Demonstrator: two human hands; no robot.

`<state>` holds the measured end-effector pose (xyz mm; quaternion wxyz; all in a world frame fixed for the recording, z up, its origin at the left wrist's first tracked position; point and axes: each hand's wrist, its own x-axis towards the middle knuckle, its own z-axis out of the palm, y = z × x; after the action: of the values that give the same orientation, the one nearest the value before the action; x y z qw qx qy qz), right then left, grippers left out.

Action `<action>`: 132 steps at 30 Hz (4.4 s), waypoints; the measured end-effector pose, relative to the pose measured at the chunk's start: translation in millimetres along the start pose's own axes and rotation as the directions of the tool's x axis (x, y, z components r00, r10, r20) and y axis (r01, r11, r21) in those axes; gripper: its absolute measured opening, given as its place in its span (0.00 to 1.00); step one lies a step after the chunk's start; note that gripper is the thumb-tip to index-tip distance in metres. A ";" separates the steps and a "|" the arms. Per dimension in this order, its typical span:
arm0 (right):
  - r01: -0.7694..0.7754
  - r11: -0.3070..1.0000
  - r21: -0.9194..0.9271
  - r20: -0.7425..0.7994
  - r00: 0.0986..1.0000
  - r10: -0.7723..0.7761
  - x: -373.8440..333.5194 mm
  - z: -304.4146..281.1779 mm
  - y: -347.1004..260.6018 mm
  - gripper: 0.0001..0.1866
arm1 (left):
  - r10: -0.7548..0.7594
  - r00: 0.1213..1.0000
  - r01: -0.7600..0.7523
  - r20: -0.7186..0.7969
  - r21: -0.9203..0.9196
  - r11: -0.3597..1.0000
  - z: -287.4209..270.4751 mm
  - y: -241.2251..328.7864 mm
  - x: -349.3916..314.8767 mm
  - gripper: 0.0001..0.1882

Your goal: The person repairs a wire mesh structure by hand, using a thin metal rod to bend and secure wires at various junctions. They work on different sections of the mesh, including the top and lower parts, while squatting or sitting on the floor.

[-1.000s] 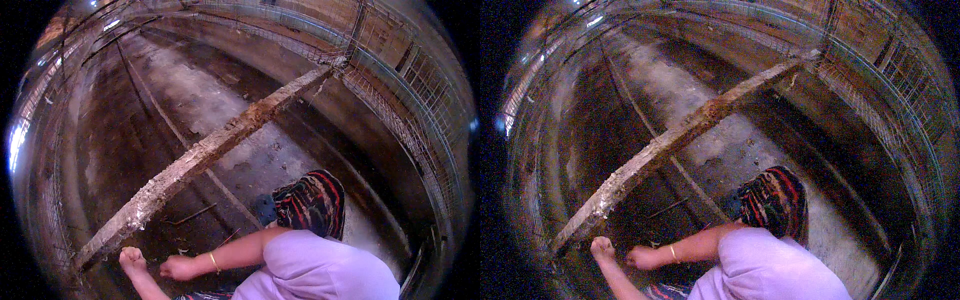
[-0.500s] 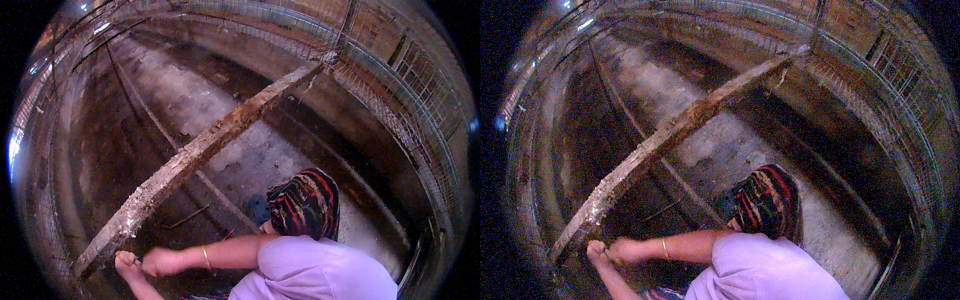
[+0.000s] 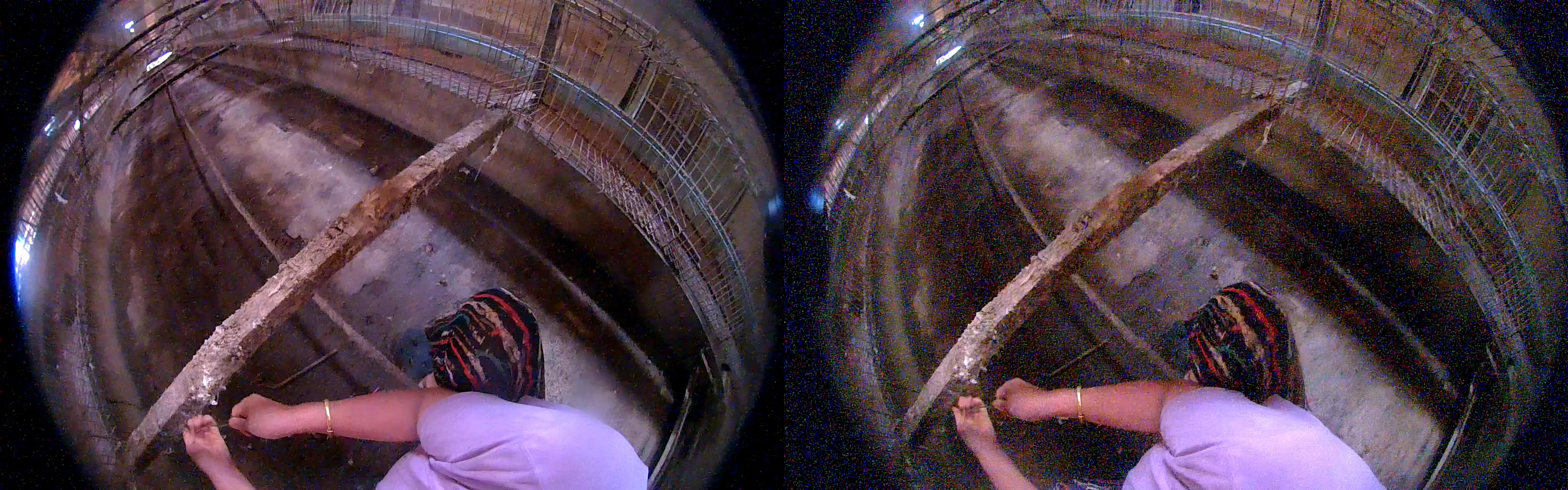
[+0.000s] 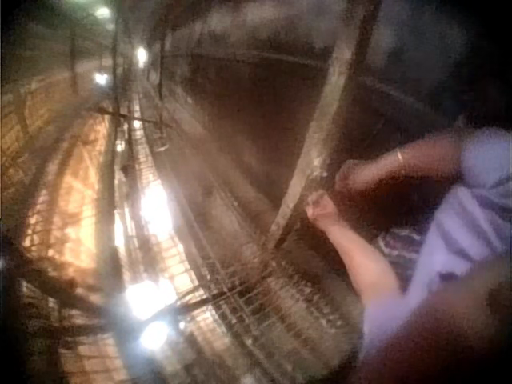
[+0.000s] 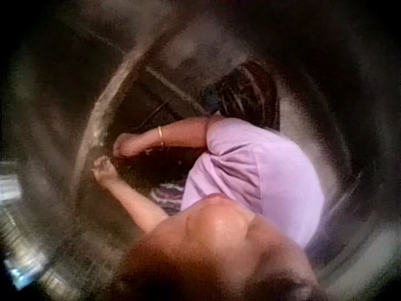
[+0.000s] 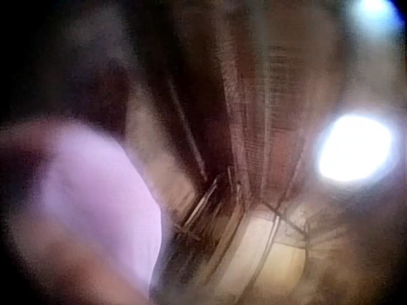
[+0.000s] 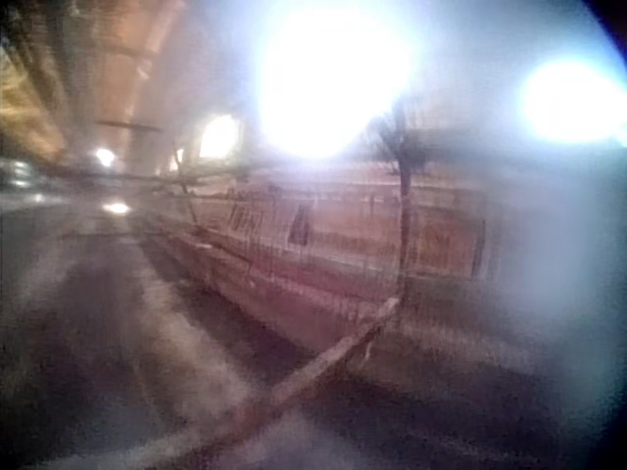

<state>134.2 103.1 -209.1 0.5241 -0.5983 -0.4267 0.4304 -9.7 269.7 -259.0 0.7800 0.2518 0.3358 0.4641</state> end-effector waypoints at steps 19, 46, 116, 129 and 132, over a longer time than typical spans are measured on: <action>0.189 0.711 -0.677 0.079 0.979 -0.185 2.2 10.6 29.3 0.10 | -0.340 0.844 -0.477 0.415 0.871 -0.119 49.2 2.2 -75.0 0.12; 0.101 0.911 -0.399 -0.086 0.985 -0.147 31.8 1.4 19.6 0.08 | -0.246 0.954 0.198 0.171 0.254 0.947 70.9 3.7 -59.5 0.09; -0.197 0.390 -0.899 -0.052 0.934 0.353 53.5 -41.6 232.5 0.19 | 0.555 0.747 -0.660 -0.367 -0.310 0.684 -88.5 150.1 -22.1 0.12; 0.131 0.245 -0.961 0.205 0.930 0.306 43.3 -21.2 227.7 0.12 | 0.708 0.706 -0.583 -0.008 -0.574 0.575 -89.6 131.5 -7.4 0.22; 0.089 0.540 -0.837 0.181 0.976 0.120 28.6 -28.0 193.9 0.09 | 0.666 0.741 -0.592 -0.083 -0.549 0.590 -79.2 134.3 -4.3 0.22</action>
<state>180.3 106.5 -401.6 0.1192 -0.7291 -0.6296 0.2404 -145.7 331.7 -214.4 0.6226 0.1527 0.0272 0.7670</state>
